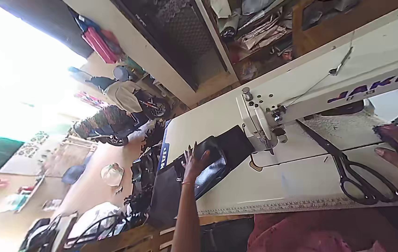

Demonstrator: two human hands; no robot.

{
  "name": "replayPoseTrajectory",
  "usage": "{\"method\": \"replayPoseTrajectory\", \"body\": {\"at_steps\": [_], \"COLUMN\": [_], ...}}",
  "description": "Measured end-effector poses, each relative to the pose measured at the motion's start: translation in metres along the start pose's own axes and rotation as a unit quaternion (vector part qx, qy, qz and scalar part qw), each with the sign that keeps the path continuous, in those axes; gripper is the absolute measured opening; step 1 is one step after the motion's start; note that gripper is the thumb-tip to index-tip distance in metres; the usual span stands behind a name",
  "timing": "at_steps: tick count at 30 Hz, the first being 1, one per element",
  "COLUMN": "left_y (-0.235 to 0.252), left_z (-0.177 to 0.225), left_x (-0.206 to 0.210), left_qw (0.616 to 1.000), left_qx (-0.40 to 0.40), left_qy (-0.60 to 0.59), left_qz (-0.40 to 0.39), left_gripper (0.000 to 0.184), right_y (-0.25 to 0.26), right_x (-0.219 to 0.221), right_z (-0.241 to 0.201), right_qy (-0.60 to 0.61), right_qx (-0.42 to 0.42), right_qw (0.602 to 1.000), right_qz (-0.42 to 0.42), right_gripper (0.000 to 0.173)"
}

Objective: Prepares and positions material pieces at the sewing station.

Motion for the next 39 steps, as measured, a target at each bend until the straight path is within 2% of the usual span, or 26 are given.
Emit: {"method": "replayPoseTrajectory", "body": {"at_steps": [3, 5, 7, 10, 11, 13, 15, 17, 21, 23, 25, 26, 27, 28, 29, 30, 31, 33, 34, 35, 37, 39], "left_y": [0.035, 0.051, 0.056, 0.049, 0.044, 0.029, 0.008, -0.011, -0.036, -0.047, -0.063, -0.075, -0.089, -0.102, -0.114, -0.123, -0.133, -0.151, -0.16, -0.168, -0.181, -0.188], "left_z": [0.022, 0.016, 0.014, 0.003, 0.0, -0.001, -0.001, 0.0, 0.003, 0.008, 0.021, 0.029, 0.034, 0.038, 0.042, 0.047, 0.052, 0.065, 0.073, 0.082, 0.099, 0.108], "left_x": [0.048, 0.082, 0.094, 0.093, 0.093, 0.093, 0.099, 0.104, 0.107, 0.104, 0.095, 0.09, 0.087, 0.086, 0.09, 0.097, 0.105, 0.123, 0.131, 0.137, 0.147, 0.152], "left_qw": [0.997, 0.995, 0.993, 0.995, 0.994, 0.993, 0.989, 0.985, 0.983, 0.985, 0.975, 0.966, 0.955, 0.943, 0.93, 0.918, 0.902, 0.868, 0.852, 0.836, 0.803, 0.778], "left_qx": [-0.026, -0.054, -0.031, 0.009, 0.024, 0.058, 0.101, 0.138, 0.165, 0.169, 0.199, 0.212, 0.222, 0.227, 0.235, 0.254, 0.281, 0.349, 0.385, 0.423, 0.485, 0.519], "left_qy": [-0.03, 0.039, 0.09, 0.091, 0.096, 0.101, 0.104, 0.101, 0.083, 0.014, -0.092, -0.139, -0.181, -0.222, -0.255, -0.28, -0.308, -0.349, -0.354, -0.347, -0.321, -0.285], "left_qz": [0.069, 0.074, 0.067, 0.043, 0.041, 0.032, 0.021, 0.011, -0.005, -0.016, 0.015, 0.046, 0.08, 0.105, 0.12, 0.123, 0.111, 0.05, 0.01, -0.031, -0.128, -0.209], "left_gripper": [0.086, 0.092, 0.09, 0.082, 0.082, 0.081, 0.081, 0.082, 0.084, 0.092, 0.099, 0.098, 0.095, 0.091, 0.089, 0.088, 0.085, 0.06, 0.047, 0.038, 0.026, 0.026], "right_y": [-0.003, -0.013, -0.029, -0.056, -0.063, -0.069, -0.065, -0.049, -0.015, -0.012, -0.026, -0.042, -0.062, -0.082, -0.1, -0.117, -0.131, -0.138, -0.125, -0.103, -0.101, -0.096], "right_x": [0.006, 0.015, 0.016, 0.02, 0.029, 0.062, 0.088, 0.091, 0.093, 0.087, 0.068, 0.056, 0.047, 0.043, 0.049, 0.064, 0.083, 0.11, 0.102, 0.083, 0.075, 0.07], "right_z": [-0.025, -0.034, -0.03, -0.014, -0.01, -0.001, 0.005, 0.005, 0.017, 0.019, 0.001, -0.014, -0.029, -0.042, -0.05, -0.052, -0.05, -0.042, -0.044, -0.053, -0.034, -0.043], "right_qy": [0.025, 0.037, 0.032, 0.022, 0.019, -0.005, -0.053, -0.083, -0.081, -0.041, 0.02, 0.072, 0.136, 0.206, 0.242, 0.247, 0.225, 0.143, 0.049, -0.031, -0.004, 0.018], "right_qx": [-0.033, -0.046, -0.033, 0.001, -0.015, -0.087, -0.12, -0.108, -0.09, -0.096, -0.119, -0.135, -0.153, -0.16, -0.151, -0.125, -0.086, -0.028, 0.004, 0.083, 0.081, 0.094], "right_qw": [0.998, 0.998, 0.999, 0.991, 0.992, 0.996, 0.99, 0.988, 0.991, 0.992, 0.99, 0.988, 0.976, 0.944, 0.914, 0.905, 0.912, 0.936, 0.925, 0.869, 0.921, 0.931], "right_qz": [0.039, 0.031, -0.021, -0.135, -0.126, -0.03, 0.051, 0.069, 0.052, 0.065, 0.072, 0.021, -0.079, -0.201, -0.288, -0.324, -0.334, -0.319, -0.376, -0.487, -0.382, -0.353], "right_gripper": [0.047, 0.046, 0.041, 0.036, 0.036, 0.04, 0.043, 0.044, 0.04, 0.041, 0.046, 0.042, 0.036, 0.032, 0.033, 0.037, 0.041, 0.042, 0.042, 0.043, 0.039, 0.041]}}
Point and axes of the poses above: each hand's wrist, its own y-axis towards the middle knuckle, its own x-axis out of the palm, z = x × y, the point moved 3 cm from there along y, towards the middle knuckle, and after that the axes turned 12 degrees about -y, right-handed, at the moved point
